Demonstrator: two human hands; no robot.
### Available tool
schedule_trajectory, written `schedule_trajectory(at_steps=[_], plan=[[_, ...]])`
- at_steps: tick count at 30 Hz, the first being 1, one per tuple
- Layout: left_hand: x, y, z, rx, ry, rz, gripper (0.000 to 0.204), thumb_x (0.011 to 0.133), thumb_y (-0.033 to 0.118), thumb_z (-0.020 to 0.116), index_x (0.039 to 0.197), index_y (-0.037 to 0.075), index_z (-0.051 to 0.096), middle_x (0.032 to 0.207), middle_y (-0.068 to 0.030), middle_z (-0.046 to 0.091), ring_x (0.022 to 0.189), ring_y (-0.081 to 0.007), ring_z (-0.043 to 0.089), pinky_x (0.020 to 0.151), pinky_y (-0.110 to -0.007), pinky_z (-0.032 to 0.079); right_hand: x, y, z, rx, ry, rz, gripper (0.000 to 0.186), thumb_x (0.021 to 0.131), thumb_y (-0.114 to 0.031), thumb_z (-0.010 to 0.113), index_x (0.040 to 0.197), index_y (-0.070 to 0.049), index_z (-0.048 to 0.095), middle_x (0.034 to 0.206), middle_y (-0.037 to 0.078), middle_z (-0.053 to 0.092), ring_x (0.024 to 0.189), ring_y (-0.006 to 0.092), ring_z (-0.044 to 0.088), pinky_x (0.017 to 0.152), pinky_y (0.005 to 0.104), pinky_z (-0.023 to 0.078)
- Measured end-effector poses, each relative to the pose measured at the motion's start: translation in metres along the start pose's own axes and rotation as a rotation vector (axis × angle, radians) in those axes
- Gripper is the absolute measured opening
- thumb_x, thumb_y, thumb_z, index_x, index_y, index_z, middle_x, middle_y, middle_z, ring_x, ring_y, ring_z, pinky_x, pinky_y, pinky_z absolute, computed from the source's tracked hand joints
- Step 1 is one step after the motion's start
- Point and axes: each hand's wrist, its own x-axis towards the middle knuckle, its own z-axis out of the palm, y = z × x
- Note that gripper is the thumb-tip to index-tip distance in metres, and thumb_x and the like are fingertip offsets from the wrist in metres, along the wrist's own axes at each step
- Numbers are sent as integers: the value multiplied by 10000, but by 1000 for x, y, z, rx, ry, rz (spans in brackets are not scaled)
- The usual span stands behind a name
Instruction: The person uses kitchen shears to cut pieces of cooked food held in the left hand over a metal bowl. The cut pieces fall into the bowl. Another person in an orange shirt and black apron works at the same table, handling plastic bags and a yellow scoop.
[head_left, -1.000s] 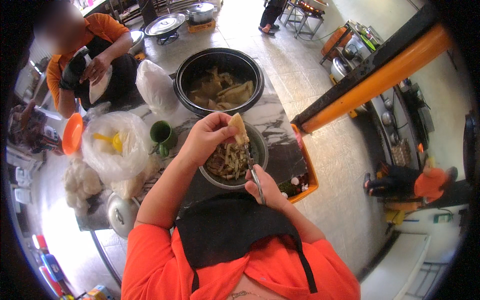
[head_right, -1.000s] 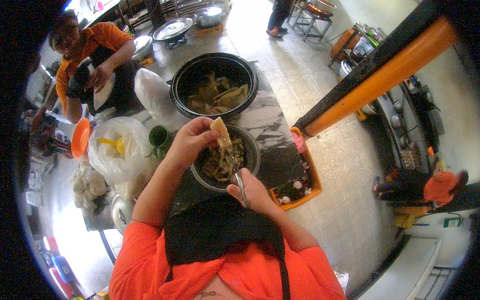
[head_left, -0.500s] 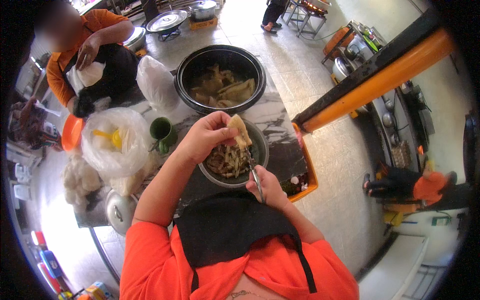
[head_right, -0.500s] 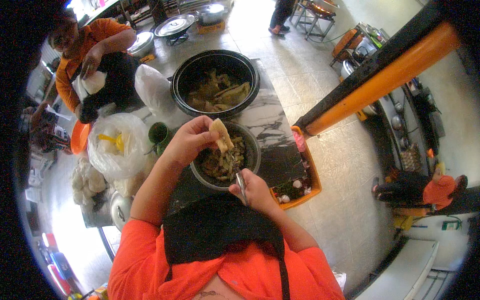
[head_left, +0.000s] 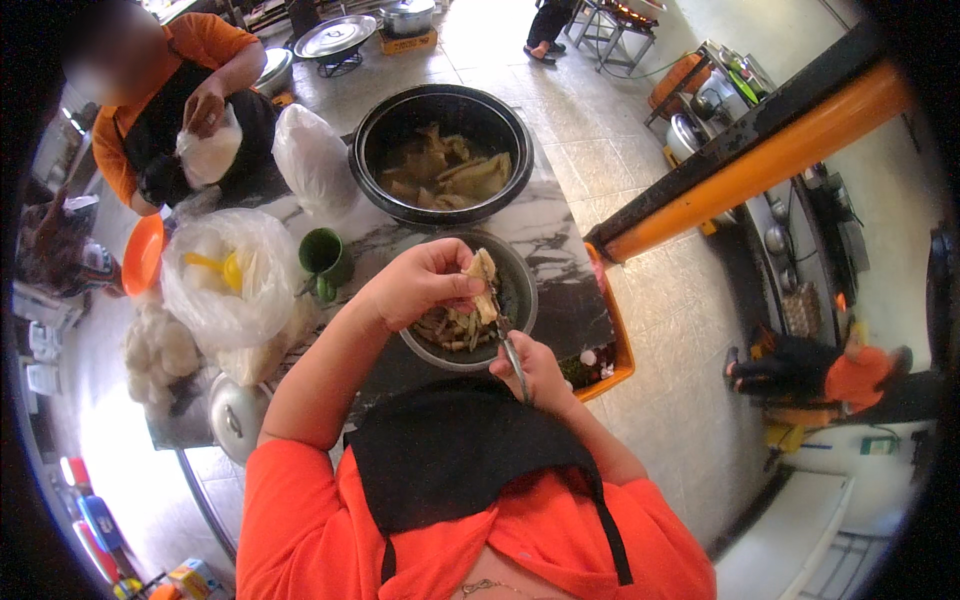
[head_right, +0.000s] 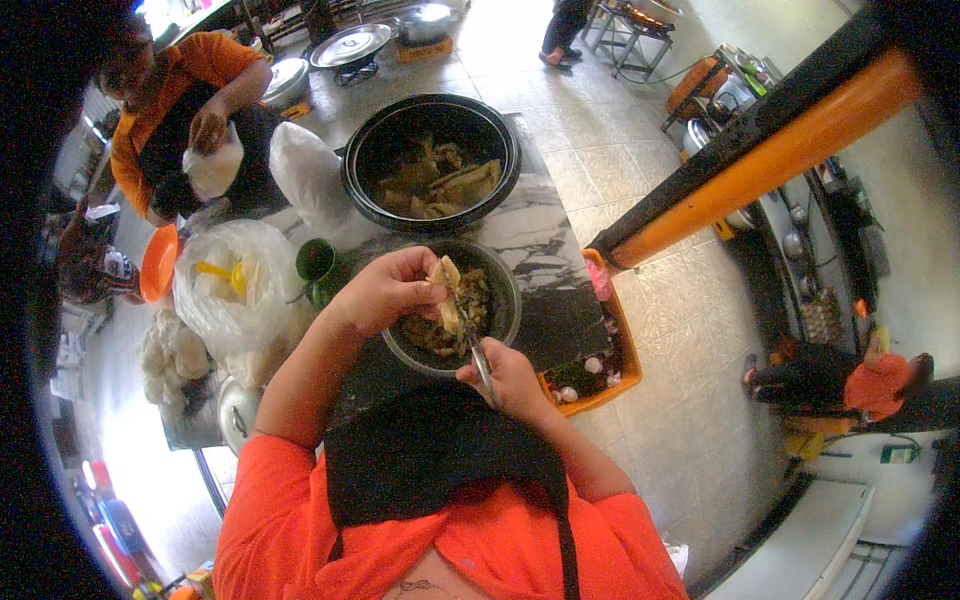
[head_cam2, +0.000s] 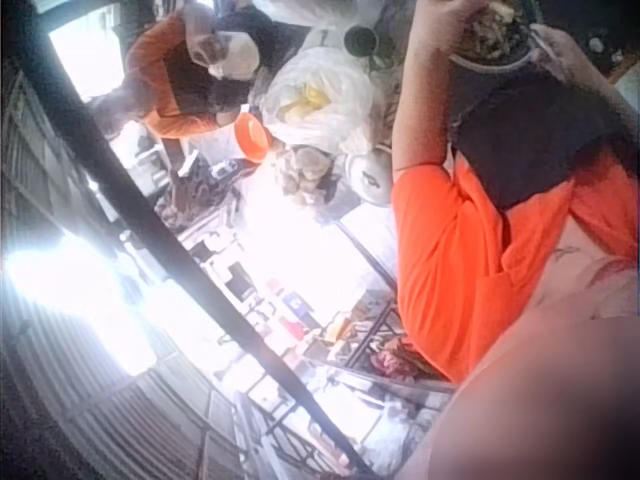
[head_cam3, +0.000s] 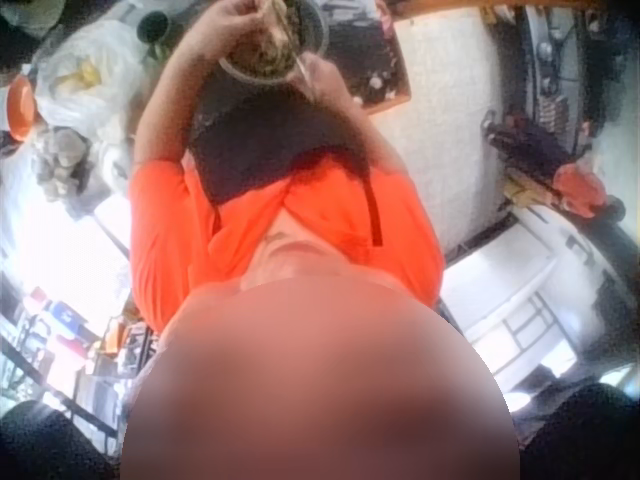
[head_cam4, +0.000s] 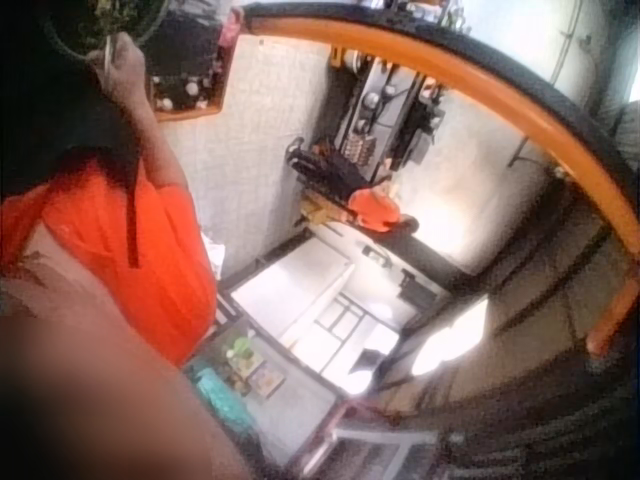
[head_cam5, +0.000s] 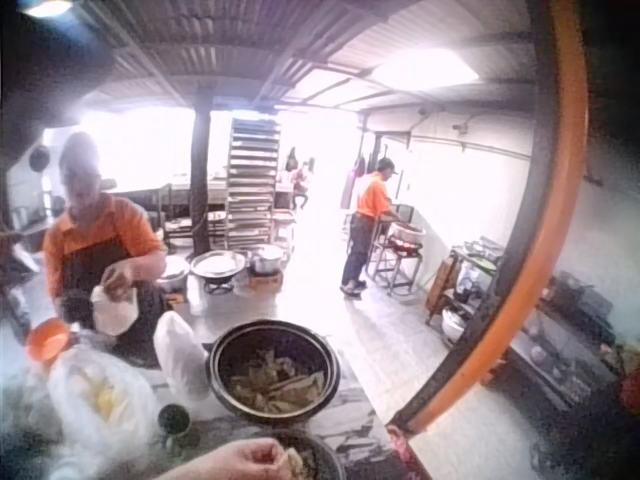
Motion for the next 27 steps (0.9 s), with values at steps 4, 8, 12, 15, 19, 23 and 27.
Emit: schedule_trajectory(at_steps=[4, 8, 12, 15, 19, 23, 27], plan=[[-2, -7, -3, 34, -67, -58, 154, 802, 95, 652, 860, 52, 515, 802, -38, 606, 702, -109, 591, 644, -239, 493, 0, -7, 0, 62, 43, -94, 438, 813, -430, 632, 789, -32, 452, 656, 113, 485, 612, 258, 509, 591, 333, 419], [-4, -8, -1, 85, -60, -87, 156, 796, 95, 657, 866, 51, 525, 791, -35, 614, 673, -109, 591, 625, -235, 490, 1, -2, 2, 95, 2, 2, 411, 840, -417, 604, 810, -30, 467, 686, 107, 498, 626, 242, 494, 606, 324, 420], [-7, -7, -6, 49, 73, -63, 142, 810, 94, 656, 900, 39, 562, 839, -25, 602, 733, -92, 587, 671, -221, 501, 1, 2, 4, 167, -17, 94, 382, 873, -404, 559, 863, -30, 479, 718, 107, 515, 652, 244, 513, 617, 328, 425], [-3, -9, -15, -96, 242, 43, 138, 832, 95, 633, 942, 37, 574, 882, -24, 602, 791, -101, 592, 718, -233, 506, 1, 4, 0, 111, -63, 93, 396, 873, -422, 550, 888, -32, 483, 736, 118, 529, 679, 257, 537, 626, 339, 430], [-1, 4, -19, -110, 303, 145, 156, 858, 96, 606, 995, 28, 576, 925, -24, 597, 850, -111, 590, 784, -252, 507, 1, -3, -4, 4, -89, -38, 464, 843, -489, 559, 909, -38, 471, 769, 144, 534, 726, 292, 557, 650, 367, 434], [0, 11, -11, -36, 312, 184, 174, 852, 103, 608, 1005, 27, 573, 910, -31, 610, 806, -120, 599, 736, -254, 503, 2, -7, -7, -51, -82, 10, 524, 823, -549, 544, 908, -40, 458, 781, 158, 528, 739, 337, 543, 670, 386, 432], [2, 11, -12, 116, 258, 203, 159, 841, 105, 620, 980, 37, 582, 868, -24, 616, 752, -107, 590, 687, -245, 491, 5, -10, -6, -98, -62, 5, 542, 818, -573, 529, 874, -39, 452, 758, 159, 521, 715, 361, 526, 654, 394, 427]])
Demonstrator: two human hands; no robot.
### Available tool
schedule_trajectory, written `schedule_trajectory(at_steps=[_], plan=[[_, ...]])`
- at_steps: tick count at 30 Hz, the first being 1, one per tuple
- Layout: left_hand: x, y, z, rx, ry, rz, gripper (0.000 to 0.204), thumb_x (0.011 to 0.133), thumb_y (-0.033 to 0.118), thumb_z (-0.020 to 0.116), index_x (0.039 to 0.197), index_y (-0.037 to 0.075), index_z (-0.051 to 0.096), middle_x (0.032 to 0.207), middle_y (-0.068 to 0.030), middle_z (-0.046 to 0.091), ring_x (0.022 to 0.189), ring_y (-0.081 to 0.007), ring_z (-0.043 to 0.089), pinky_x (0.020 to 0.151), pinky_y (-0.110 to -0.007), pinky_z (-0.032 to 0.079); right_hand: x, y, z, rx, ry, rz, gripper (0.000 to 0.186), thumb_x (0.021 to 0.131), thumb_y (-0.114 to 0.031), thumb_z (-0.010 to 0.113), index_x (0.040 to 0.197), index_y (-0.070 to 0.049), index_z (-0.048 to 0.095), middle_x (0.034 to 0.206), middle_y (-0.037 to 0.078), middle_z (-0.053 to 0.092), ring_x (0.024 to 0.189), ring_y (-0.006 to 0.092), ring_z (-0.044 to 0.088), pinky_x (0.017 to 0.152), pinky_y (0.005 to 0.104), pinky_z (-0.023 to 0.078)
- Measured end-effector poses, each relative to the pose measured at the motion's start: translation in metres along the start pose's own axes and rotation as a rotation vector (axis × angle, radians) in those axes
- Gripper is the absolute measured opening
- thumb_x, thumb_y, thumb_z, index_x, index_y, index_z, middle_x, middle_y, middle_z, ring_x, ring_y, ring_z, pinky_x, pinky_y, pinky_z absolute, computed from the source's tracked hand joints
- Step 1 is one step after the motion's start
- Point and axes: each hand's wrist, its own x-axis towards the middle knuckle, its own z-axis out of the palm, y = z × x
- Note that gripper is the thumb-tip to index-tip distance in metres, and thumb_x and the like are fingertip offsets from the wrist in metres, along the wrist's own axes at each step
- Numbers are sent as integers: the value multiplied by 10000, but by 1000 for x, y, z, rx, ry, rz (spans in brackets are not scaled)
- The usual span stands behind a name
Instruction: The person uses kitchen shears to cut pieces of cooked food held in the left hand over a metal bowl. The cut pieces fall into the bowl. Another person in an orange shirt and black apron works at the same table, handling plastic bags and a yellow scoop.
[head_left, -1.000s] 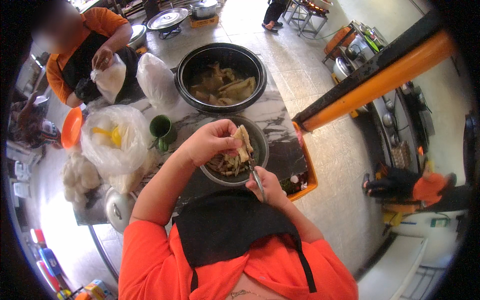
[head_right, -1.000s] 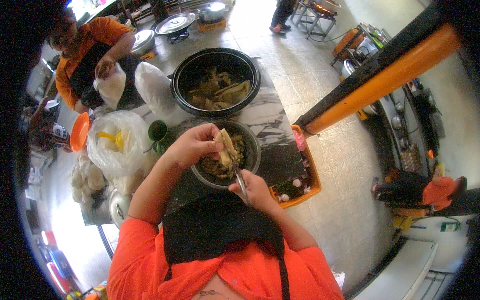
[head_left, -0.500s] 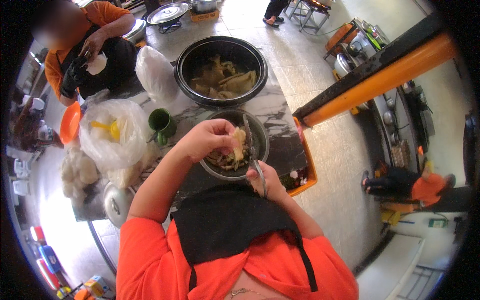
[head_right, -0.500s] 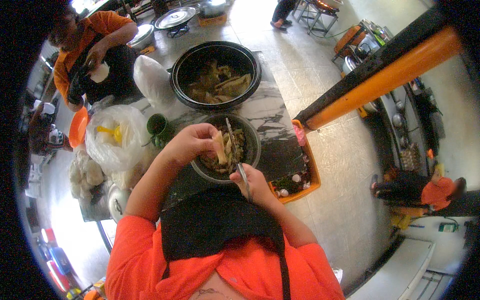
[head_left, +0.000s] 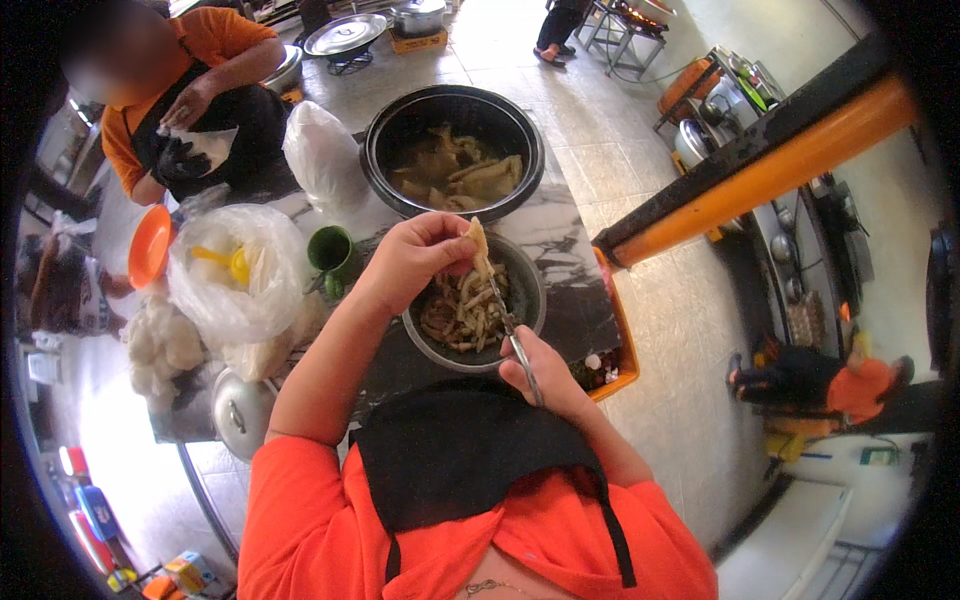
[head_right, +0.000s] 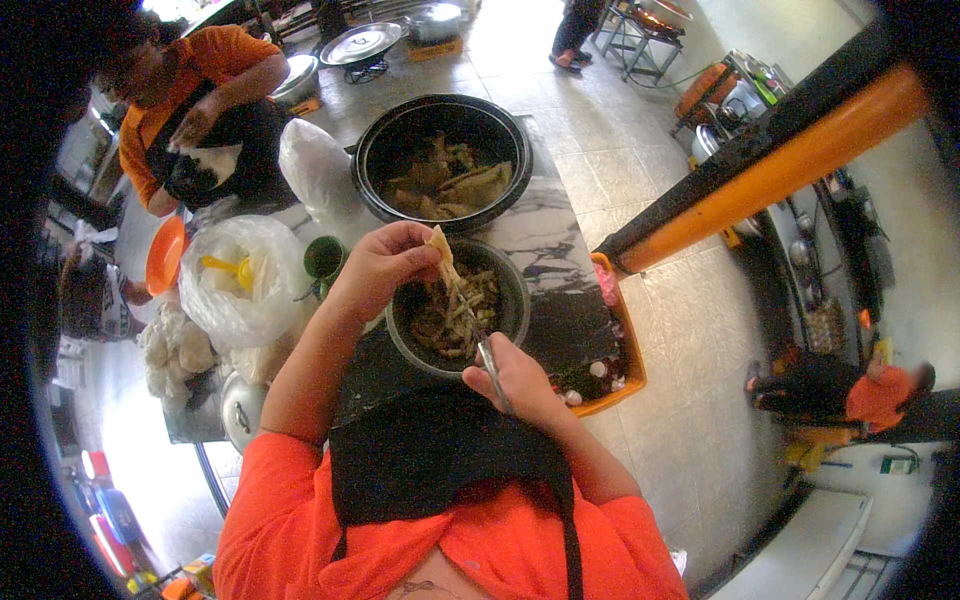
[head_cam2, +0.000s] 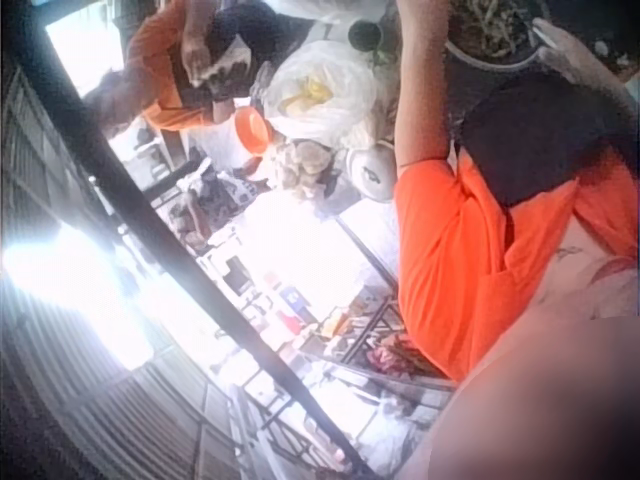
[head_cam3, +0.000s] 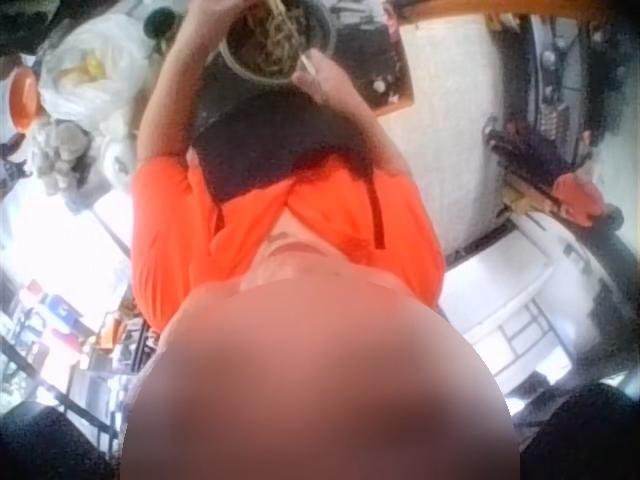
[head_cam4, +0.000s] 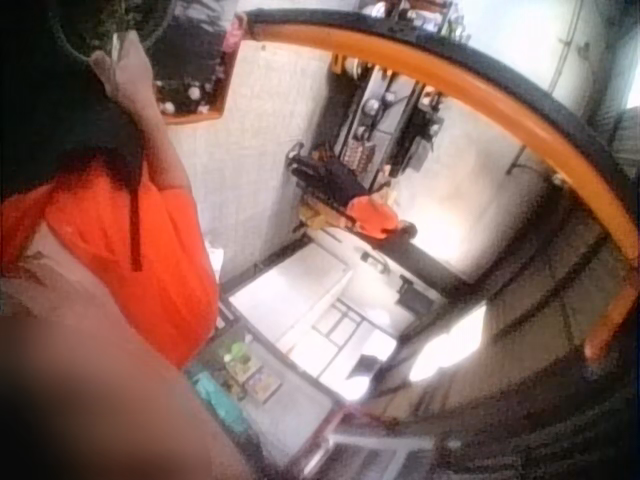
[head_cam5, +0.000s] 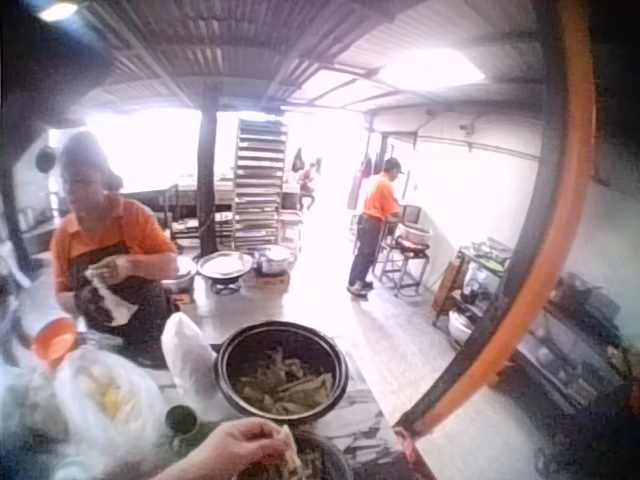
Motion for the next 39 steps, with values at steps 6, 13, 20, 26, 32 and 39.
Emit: schedule_trajectory(at_steps=[6, 13, 20, 26, 32, 39], plan=[[2, 0, 3, -40, -3, -2, 106, 824, 85, 637, 899, 41, 577, 815, -21, 605, 705, -97, 569, 664, -230, 473, 0, 6, 2, -35, -5, 14, 574, 817, -608, 490, 833, -36, 456, 711, 118, 480, 655, 296, 502, 611, 353, 413], [1, 1, 1, -51, -35, 17, 125, 821, 91, 643, 906, 38, 569, 812, -26, 600, 686, -100, 553, 650, -229, 463, -3, 4, 4, 32, 31, 39, 547, 817, -583, 531, 793, -39, 474, 681, 53, 465, 638, 159, 473, 593, 287, 407], [-1, 7, -1, -70, -55, -23, 134, 831, 73, 630, 928, 4, 567, 818, -26, 590, 705, -89, 556, 655, -220, 468, -3, 1, 4, 74, 29, 70, 465, 809, -466, 624, 765, -31, 467, 661, 91, 467, 610, 187, 451, 582, 310, 403], [-4, 8, -4, 60, -92, 2, 296, 816, 64, 629, 1096, 31, 538, 834, -25, 582, 716, -95, 557, 667, -229, 476, -4, 1, 6, -17, 37, 40, 603, 775, -615, 558, 793, -29, 416, 656, 166, 456, 606, 363, 467, 571, 406, 393], [-13, 14, 2, 123, -154, -25, 509, 789, 25, 642, 1260, 76, 457, 807, -23, 565, 723, -108, 564, 676, -245, 483, -5, -4, 8, -1, 41, 13, 614, 781, -640, 524, 807, -37, 411, 675, 173, 469, 633, 378, 478, 585, 413, 393], [-19, 22, 5, 133, -185, -26, 662, 773, 6, 653, 1351, 83, 340, 793, -46, 576, 720, -114, 568, 670, -244, 478, -8, -8, 6, 70, 46, 56, 553, 780, -571, 588, 807, -38, 443, 639, 147, 490, 579, 320, 462, 573, 384, 407]])
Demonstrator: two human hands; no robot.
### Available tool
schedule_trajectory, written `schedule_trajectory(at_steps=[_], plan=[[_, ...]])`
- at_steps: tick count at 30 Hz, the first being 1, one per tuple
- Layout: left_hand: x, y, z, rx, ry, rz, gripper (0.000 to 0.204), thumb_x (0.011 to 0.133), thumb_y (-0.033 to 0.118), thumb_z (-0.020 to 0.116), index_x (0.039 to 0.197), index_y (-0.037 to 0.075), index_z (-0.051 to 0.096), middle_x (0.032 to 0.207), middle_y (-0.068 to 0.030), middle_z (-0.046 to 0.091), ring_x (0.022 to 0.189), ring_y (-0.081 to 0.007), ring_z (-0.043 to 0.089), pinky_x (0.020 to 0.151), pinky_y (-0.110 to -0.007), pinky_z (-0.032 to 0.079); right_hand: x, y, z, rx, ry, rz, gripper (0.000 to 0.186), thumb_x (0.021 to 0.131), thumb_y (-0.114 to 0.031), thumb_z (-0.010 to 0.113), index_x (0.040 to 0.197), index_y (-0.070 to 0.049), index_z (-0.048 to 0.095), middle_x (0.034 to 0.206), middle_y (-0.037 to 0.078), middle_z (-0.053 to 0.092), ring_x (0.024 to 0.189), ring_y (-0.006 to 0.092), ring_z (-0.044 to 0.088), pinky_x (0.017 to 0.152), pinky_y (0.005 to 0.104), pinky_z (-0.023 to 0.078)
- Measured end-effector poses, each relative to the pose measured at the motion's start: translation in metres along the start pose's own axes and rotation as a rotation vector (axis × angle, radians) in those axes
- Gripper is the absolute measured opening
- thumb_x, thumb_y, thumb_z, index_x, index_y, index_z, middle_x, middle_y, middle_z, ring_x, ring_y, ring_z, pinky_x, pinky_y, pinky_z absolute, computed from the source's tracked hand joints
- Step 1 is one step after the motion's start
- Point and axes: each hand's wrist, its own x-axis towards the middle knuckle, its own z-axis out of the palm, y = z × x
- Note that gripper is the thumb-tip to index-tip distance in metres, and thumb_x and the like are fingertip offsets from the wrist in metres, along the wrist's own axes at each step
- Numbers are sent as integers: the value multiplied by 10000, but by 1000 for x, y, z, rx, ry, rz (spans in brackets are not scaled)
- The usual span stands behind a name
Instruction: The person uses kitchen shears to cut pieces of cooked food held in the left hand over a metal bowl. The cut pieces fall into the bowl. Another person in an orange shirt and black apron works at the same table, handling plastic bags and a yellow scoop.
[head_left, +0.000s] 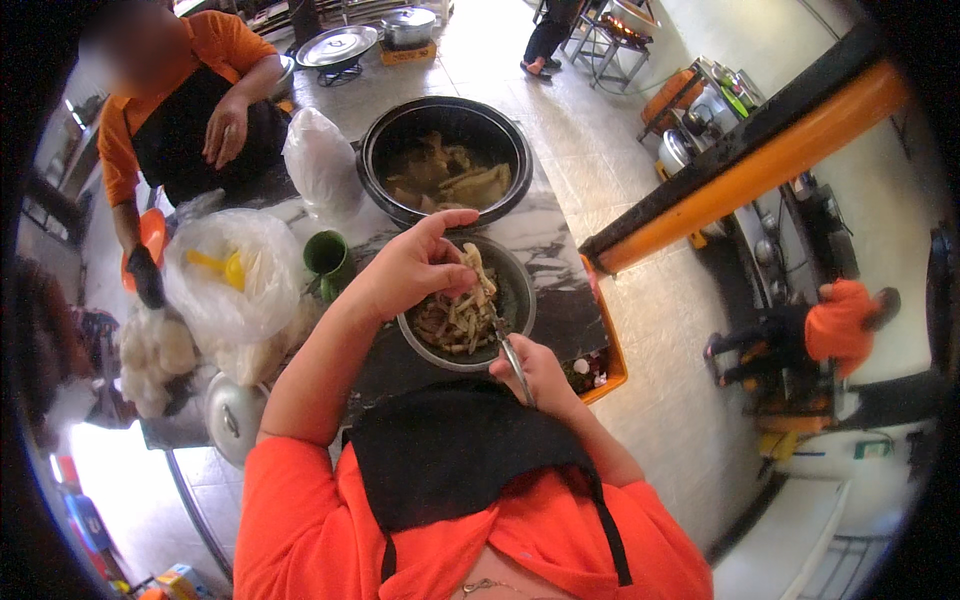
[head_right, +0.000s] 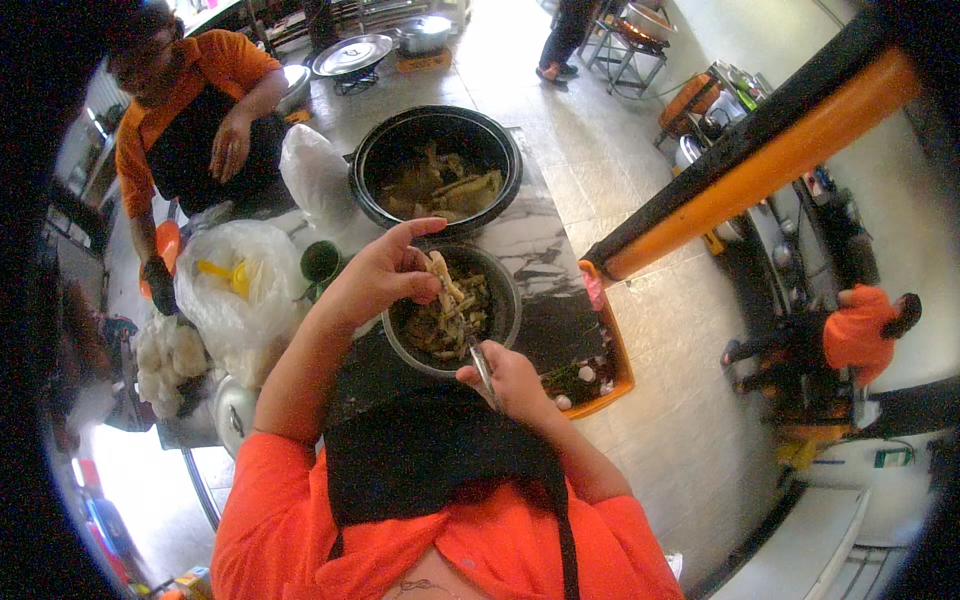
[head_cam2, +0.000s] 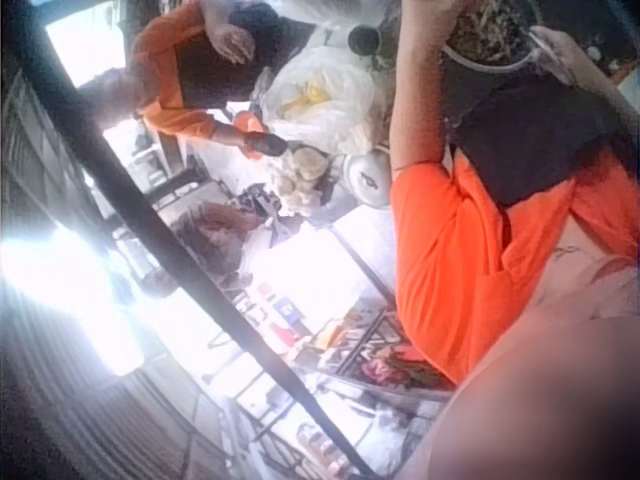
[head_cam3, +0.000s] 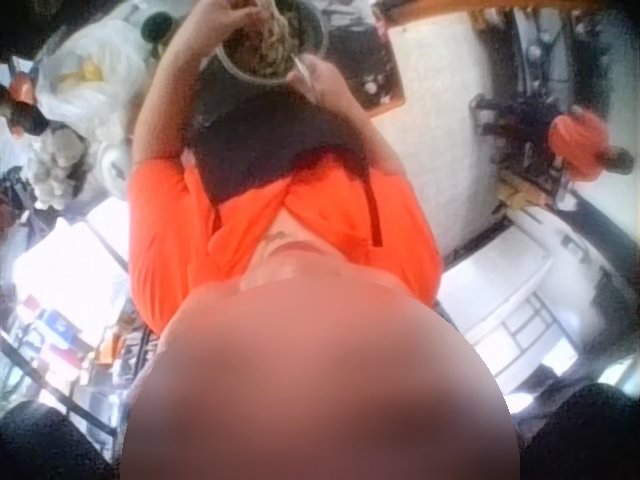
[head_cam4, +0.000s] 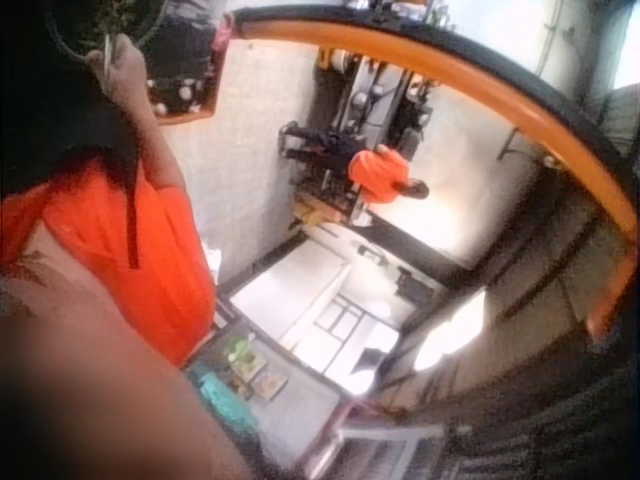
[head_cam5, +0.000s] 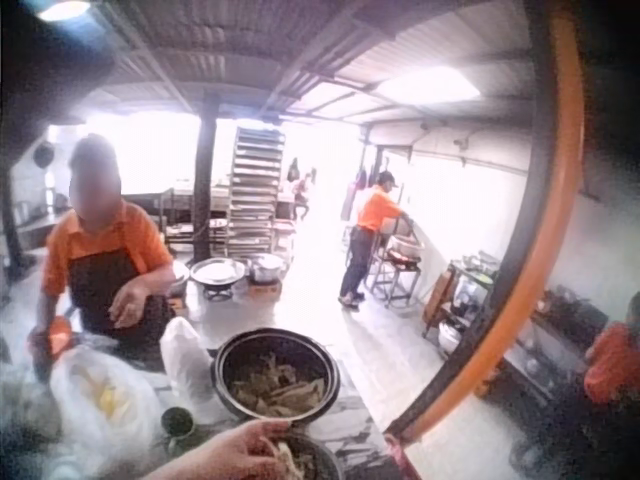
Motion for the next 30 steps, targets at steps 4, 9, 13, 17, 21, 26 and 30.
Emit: schedule_trajectory(at_steps=[4, 9, 13, 17, 21, 26, 30], plan=[[0, 0, 3, 68, -20, 12, 696, 765, 1, 658, 1364, 79, 313, 813, -61, 596, 729, -112, 570, 672, -245, 473, 0, 3, 1, 66, 3, 6, 525, 787, -537, 607, 803, -33, 461, 634, 124, 489, 578, 254, 465, 585, 357, 415], [3, -12, 7, 114, -99, 5, 762, 748, -7, 664, 1391, 77, 264, 846, -75, 614, 758, -118, 575, 705, -259, 475, 2, 6, -2, 46, -16, -74, 505, 837, -520, 555, 773, -24, 485, 653, 123, 503, 624, 202, 492, 608, 345, 421], [7, -19, 9, 108, -118, -98, 802, 737, 0, 670, 1405, 74, 232, 888, -85, 624, 794, -132, 584, 721, -280, 480, 4, 11, -2, 122, -49, 12, 543, 851, -557, 503, 796, -17, 502, 652, 117, 494, 609, 218, 482, 598, 349, 416], [12, -40, -2, 448, -180, -133, 713, 758, 84, 678, 1369, 66, 312, 902, -114, 643, 808, -173, 615, 737, -301, 481, 8, 19, -6, 346, -84, 190, 474, 868, -514, 510, 792, -46, 523, 644, 62, 502, 550, 172, 456, 533, 306, 393], [22, -53, -6, 999, -294, -209, 494, 782, 198, 636, 1237, 73, 491, 945, -172, 628, 878, -293, 618, 770, -386, 480, 8, 28, -18, 719, -213, 459, 496, 886, -568, 409, 798, -92, 517, 646, -7, 475, 513, 94, 423, 475, 233, 344], [62, -112, -9, 1246, -157, -133, 367, 799, 195, 552, 1145, 74, 542, 1037, -191, 586, 941, -359, 575, 804, -456, 467, 18, 37, -19, 832, -256, 465, 512, 898, -570, 369, 788, -85, 488, 626, -6, 440, 507, 94, 414, 476, 231, 338], [73, -128, 10, 1417, -398, -195, 314, 813, 197, 504, 1102, 94, 570, 1047, -171, 580, 921, -361, 583, 804, -445, 476, 24, 46, -19, 850, -248, 454, 473, 908, -530, 370, 784, -86, 479, 615, -9, 434, 506, 97, 414, 476, 235, 341]])
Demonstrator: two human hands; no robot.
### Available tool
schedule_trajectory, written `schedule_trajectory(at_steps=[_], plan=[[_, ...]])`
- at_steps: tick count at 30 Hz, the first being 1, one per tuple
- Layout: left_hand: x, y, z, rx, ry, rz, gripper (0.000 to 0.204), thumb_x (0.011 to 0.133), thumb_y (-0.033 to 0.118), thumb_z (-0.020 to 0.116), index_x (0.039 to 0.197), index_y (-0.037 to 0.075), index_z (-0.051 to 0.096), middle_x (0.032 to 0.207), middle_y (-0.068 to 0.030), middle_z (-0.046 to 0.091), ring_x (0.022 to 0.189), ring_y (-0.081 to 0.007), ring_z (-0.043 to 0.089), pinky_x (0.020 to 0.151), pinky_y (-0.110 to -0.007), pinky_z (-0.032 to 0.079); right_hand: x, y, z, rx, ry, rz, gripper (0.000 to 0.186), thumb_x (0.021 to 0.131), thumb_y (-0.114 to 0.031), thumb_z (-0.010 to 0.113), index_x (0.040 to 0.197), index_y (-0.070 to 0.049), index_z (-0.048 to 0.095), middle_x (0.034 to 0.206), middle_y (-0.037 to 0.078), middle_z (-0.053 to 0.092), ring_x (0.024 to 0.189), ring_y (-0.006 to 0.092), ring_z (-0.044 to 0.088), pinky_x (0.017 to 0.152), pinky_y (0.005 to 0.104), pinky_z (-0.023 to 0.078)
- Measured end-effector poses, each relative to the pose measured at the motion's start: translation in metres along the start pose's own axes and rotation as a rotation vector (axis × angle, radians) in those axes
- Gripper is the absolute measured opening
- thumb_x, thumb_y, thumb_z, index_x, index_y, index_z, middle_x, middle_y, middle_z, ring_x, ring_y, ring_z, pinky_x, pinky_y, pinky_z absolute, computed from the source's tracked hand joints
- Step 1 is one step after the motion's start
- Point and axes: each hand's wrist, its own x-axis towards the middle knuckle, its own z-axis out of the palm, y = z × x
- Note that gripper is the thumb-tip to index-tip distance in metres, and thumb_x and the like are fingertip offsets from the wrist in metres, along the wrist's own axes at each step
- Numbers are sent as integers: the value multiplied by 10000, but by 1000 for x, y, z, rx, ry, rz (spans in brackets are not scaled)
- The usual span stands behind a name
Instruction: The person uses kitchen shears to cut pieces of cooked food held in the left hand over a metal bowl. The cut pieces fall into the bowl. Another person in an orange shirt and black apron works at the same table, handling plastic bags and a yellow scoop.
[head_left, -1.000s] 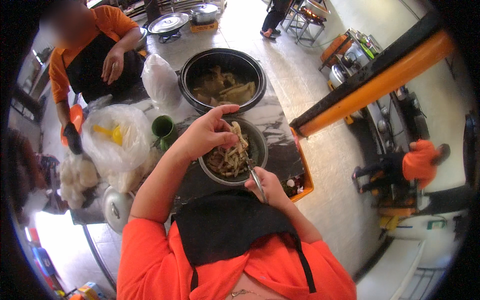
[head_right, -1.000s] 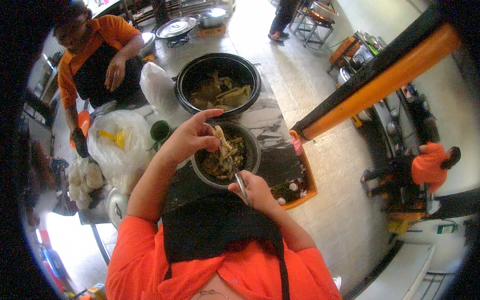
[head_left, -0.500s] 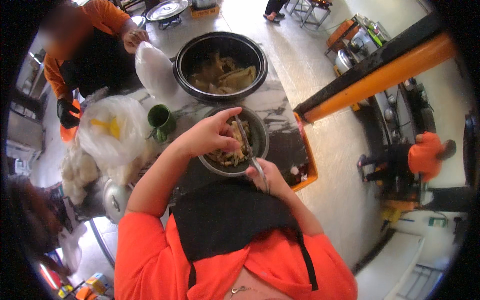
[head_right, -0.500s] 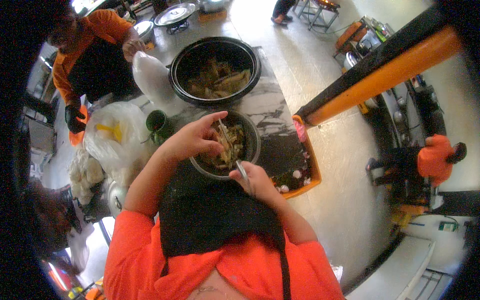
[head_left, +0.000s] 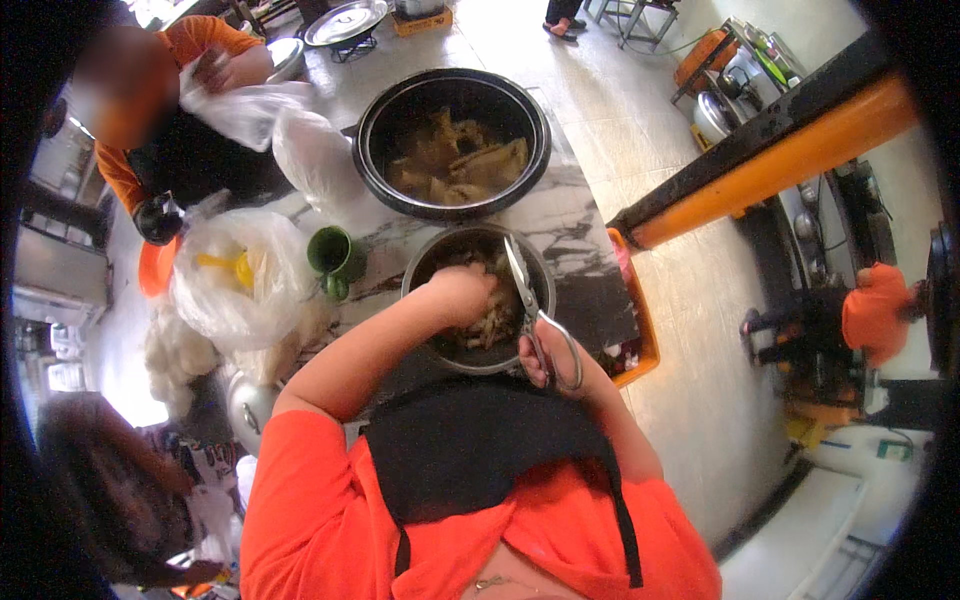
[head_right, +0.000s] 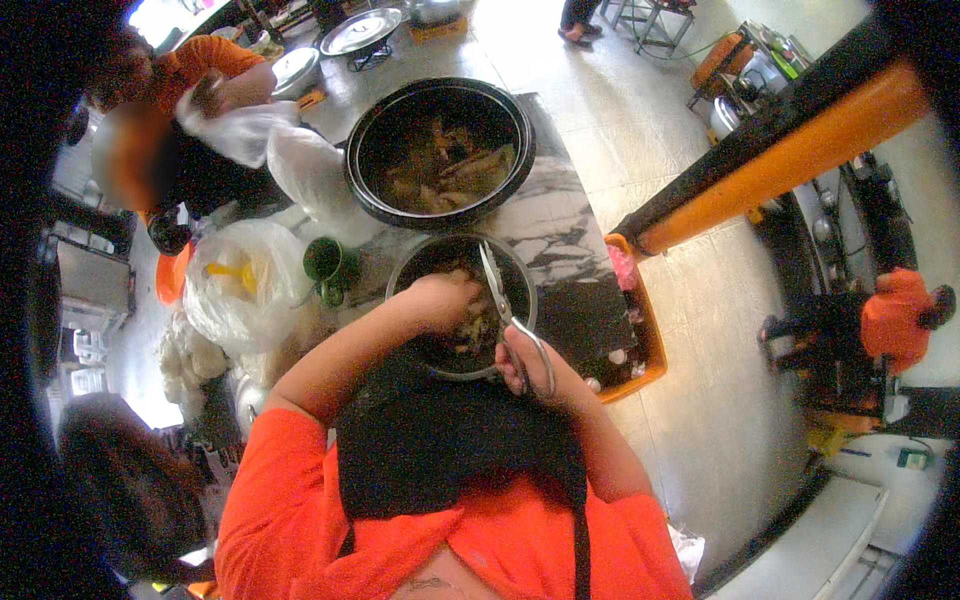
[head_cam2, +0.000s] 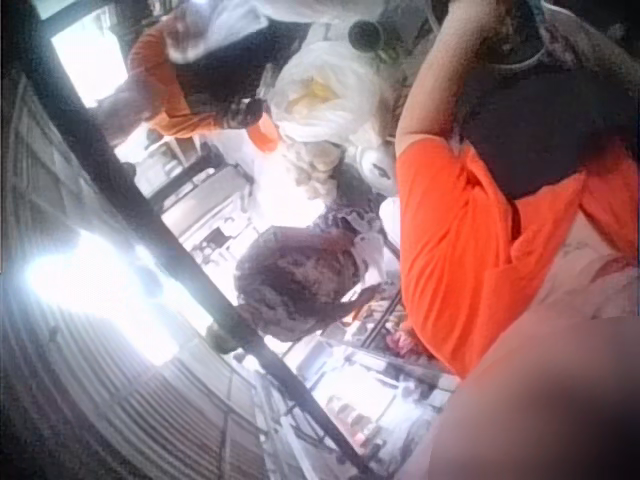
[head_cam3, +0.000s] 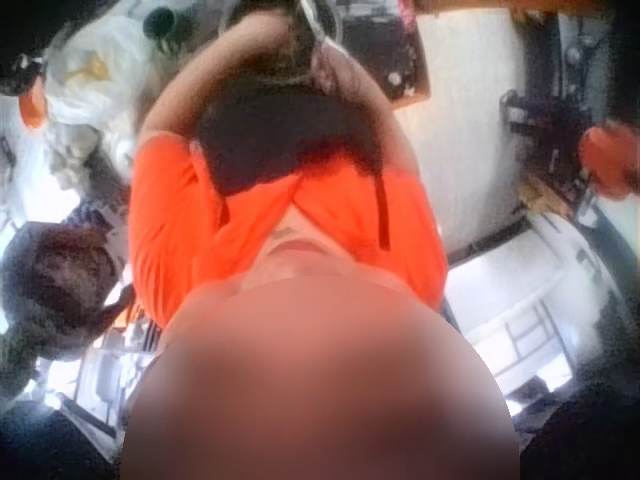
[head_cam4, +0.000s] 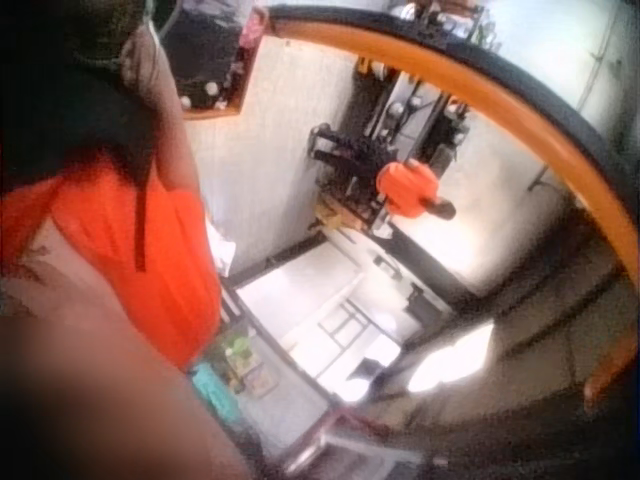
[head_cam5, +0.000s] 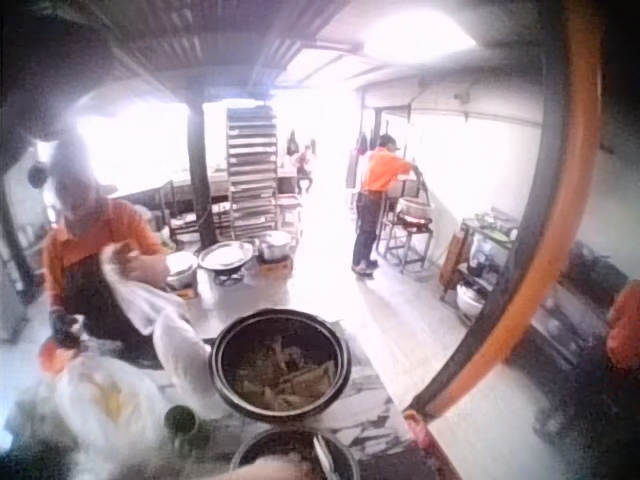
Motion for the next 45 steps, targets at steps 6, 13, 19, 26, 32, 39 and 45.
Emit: schedule_trajectory(at_steps=[6, 13, 19, 26, 32, 39, 45], plan=[[-5, -16, -115, -134, 75, 152, 249, 757, 225, 600, 957, 86, 650, 909, -138, 644, 867, -307, 616, 774, -401, 486, -4, -10, 3, -1, 45, 58, 407, 919, -446, 387, 787, -72, 479, 616, -5, 440, 514, 104, 422, 488, 239, 357], [105, -151, -133, 80, 348, -395, 248, 745, 167, 583, 975, 126, 664, 967, -146, 643, 917, -309, 612, 778, -385, 496, 0, -9, 2, -146, 31, 29, 368, 925, -409, 392, 779, -80, 471, 599, -17, 429, 489, 90, 405, 474, 229, 344], [145, -229, -89, -42, 128, -629, 352, 768, 195, 616, 1109, 110, 632, 1196, -135, 569, 1102, -309, 547, 915, -399, 444, -2, -14, 10, -188, 13, 65, 344, 930, -372, 392, 763, -83, 478, 590, -21, 427, 515, 90, 412, 481, 230, 342], [113, -175, -121, 118, 137, -414, 349, 738, 361, 629, 969, 104, 676, 980, -154, 634, 908, -318, 605, 788, -401, 474, -5, -13, 8, -183, 63, 67, 382, 909, -428, 411, 764, -83, 487, 603, -23, 436, 515, 85, 407, 485, 229, 340], [64, -147, -161, -100, 355, -269, 303, 686, 245, 667, 933, 70, 660, 904, -146, 648, 848, -297, 614, 751, -376, 481, -3, -13, 9, -214, 82, 73, 404, 896, -442, 443, 748, -72, 510, 612, -2, 471, 532, 114, 460, 497, 256, 381], [20, -130, -170, -811, 458, -133, 257, 734, 76, 624, 978, 3, 595, 832, -46, 595, 702, -122, 564, 601, -248, 482, -8, -14, 16, -220, 112, 43, 414, 906, -436, 437, 733, -65, 498, 606, 7, 467, 533, 117, 465, 498, 259, 384], [-40, -64, -172, -582, 488, 72, 218, 796, 106, 640, 990, 27, 579, 869, -22, 604, 781, -96, 554, 664, -238, 464, -21, -11, 18, -196, 185, -37, 389, 909, -421, 447, 728, -79, 490, 592, -10, 447, 508, 97, 439, 485, 238, 368]])
